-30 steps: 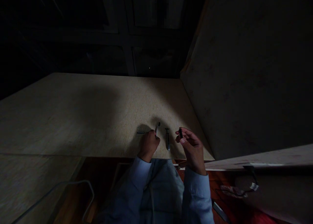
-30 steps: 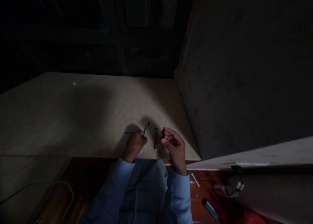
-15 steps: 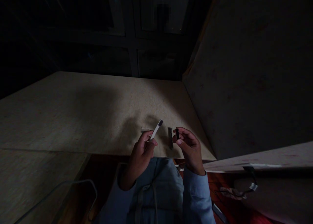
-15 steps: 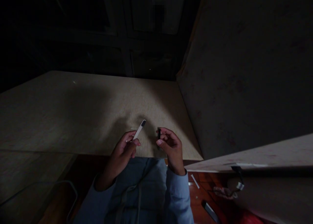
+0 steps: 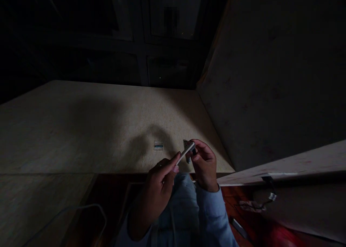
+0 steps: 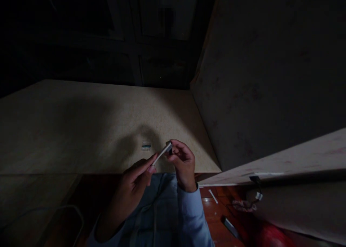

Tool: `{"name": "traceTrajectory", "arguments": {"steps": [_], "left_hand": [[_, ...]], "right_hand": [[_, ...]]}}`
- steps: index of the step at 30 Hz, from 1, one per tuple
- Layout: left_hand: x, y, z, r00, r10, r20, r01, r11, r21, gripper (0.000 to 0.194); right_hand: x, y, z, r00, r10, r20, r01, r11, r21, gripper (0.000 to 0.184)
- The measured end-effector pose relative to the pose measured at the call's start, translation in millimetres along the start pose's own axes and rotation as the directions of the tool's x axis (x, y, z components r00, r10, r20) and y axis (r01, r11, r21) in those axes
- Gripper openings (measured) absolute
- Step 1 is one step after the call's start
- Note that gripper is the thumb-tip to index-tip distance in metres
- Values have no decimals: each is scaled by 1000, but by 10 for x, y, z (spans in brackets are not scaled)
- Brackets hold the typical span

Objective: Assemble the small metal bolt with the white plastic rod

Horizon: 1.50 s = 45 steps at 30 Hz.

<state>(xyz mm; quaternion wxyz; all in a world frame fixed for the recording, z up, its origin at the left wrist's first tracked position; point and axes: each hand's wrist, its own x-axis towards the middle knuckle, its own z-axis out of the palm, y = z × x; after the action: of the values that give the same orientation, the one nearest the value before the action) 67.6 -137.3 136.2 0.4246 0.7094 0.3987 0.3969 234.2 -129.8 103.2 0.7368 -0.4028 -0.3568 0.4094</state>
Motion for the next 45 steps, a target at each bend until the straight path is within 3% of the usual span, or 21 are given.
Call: {"name": "traceTrajectory", "arguments": {"steps": [9,18,24,38,41,45], "left_hand": [[-49,82,-94,998,35,49,-34,999,-8,37],[-3,-111,-26,990,70,-124,-61,996,71,42],[1,-121,-24,983,81,-162,-69,994,80,41],[23,-18,-187,997,-37,66,48,984,-172,34],[28,-48,-171,998,-49,32,53,986,-160,34],[49,-115,-133,995,-33,-93,24,995,-100,32]], "right_hand": [[3,4,47,999,17,-37,-17,1000,9,43],[-25,-11,159,996,78,51,-84,988,133,48],[-33,17,161,994,77,79,-88,986,142,48],[-25,63,123,998,63,32,-67,984,167,43],[-25,69,119,997,61,57,-69,984,163,43],[-24,72,137,993,44,110,-60,986,154,47]]}}
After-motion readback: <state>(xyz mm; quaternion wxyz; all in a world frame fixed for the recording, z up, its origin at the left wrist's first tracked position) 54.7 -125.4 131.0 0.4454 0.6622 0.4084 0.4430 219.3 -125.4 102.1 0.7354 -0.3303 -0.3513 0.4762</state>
